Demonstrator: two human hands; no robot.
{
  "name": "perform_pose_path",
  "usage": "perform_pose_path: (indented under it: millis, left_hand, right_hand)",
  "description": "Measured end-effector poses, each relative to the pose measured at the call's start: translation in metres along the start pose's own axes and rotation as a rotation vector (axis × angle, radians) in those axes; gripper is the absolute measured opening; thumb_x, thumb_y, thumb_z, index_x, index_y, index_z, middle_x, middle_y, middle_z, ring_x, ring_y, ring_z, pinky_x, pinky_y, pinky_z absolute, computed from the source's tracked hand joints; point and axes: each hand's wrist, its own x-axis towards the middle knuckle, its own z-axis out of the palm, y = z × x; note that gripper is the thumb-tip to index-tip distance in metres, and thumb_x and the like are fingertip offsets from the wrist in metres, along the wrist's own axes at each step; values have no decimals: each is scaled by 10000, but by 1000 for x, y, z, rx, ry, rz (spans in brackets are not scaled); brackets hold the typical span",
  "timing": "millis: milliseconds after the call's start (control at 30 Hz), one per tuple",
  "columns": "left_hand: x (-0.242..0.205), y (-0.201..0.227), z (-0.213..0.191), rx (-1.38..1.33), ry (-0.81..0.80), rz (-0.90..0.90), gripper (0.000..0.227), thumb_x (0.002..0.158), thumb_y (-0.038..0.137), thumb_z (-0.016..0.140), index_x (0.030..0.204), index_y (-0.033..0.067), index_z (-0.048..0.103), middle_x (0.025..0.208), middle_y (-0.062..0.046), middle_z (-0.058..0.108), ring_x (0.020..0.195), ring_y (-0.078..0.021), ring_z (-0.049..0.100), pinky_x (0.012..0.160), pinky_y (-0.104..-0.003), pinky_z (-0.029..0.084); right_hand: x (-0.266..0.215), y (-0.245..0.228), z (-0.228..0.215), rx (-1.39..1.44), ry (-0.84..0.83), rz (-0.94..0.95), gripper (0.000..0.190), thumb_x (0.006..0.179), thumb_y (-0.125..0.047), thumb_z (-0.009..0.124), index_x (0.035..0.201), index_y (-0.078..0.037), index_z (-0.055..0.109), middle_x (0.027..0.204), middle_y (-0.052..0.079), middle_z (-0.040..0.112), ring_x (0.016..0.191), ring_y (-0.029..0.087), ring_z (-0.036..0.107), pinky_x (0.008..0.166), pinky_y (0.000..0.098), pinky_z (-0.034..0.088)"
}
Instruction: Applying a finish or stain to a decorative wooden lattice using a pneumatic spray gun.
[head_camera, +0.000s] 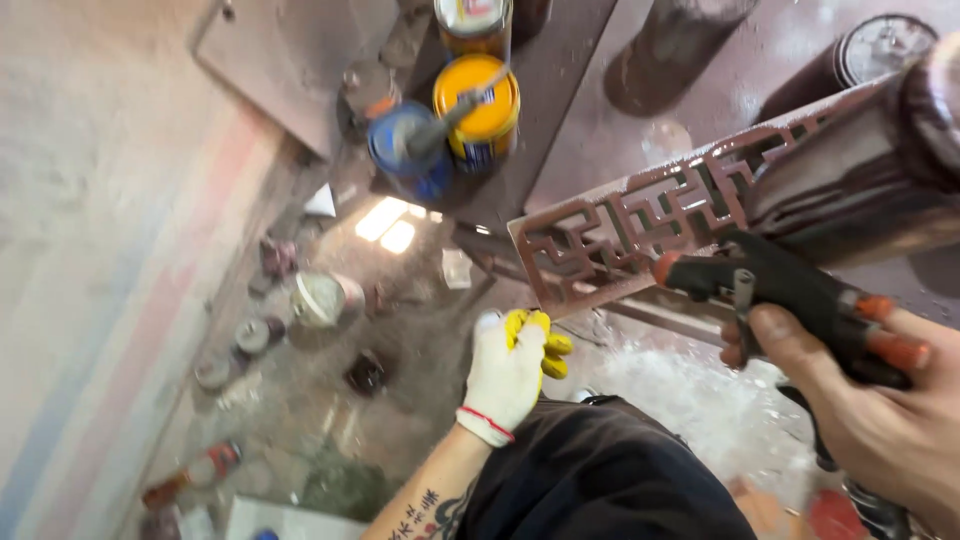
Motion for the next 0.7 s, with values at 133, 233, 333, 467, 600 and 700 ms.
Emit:
perform_pose_path:
  millis: [133, 233, 333, 467, 600, 700]
  left_hand:
    - [-50, -19, 24, 98, 75, -62, 289, 983, 138, 521, 1092, -87, 665, 860, -200, 758, 623, -248, 671, 618, -323, 570]
    - [-69, -26, 37, 90, 144, -140, 298, 975, 161, 525, 1082, -63, 689, 859, -173, 747, 609, -224, 648, 595, -302, 541]
    - [-79, -38, 42, 71, 136, -81, 265, 973, 120, 523, 1024, -85, 683, 833, -187, 745, 603, -216, 643, 568, -294, 527]
    - [-80, -52, 40, 1, 122, -93, 282, 983, 123, 523, 1058, -104, 673, 842, -206, 738, 600, -227, 638, 559, -299, 531]
    - [-76, -58, 37, -33, 102, -77, 281, 990, 114, 513, 1066, -113, 660, 846, -215, 739, 599, -237, 632, 572, -314, 538]
    - [-80, -49, 39, 42, 94, -62, 298, 1010, 134, 510, 1085, -108, 668, 862, -205, 753, 592, -224, 660, 585, -302, 558]
  right_hand:
    - [-24, 15, -29, -95, -75, -17, 179, 965, -58, 691, 917, 88, 784, 690, 168, 762, 512, 248, 597, 435, 347, 433]
    - [-36, 25, -41, -53, -114, -51, 167, 948, -34, 685, 936, 119, 753, 746, 195, 773, 603, 273, 723, 519, 356, 555]
    - [-46, 36, -50, -45, -136, -141, 171, 921, -48, 698, 989, 102, 745, 717, 204, 758, 576, 274, 734, 458, 351, 562]
    - [-57, 38, -51, -42, -112, 18, 156, 897, -46, 741, 947, 97, 779, 674, 214, 749, 505, 292, 664, 428, 381, 494]
    - [-58, 35, -51, -73, -127, 55, 170, 840, -41, 769, 968, 62, 812, 648, 223, 786, 534, 309, 742, 465, 399, 562]
    - [-45, 58, -57, -157, -112, -2, 286, 957, -147, 712, 801, 91, 746, 581, 228, 725, 233, 326, 476, 196, 412, 349]
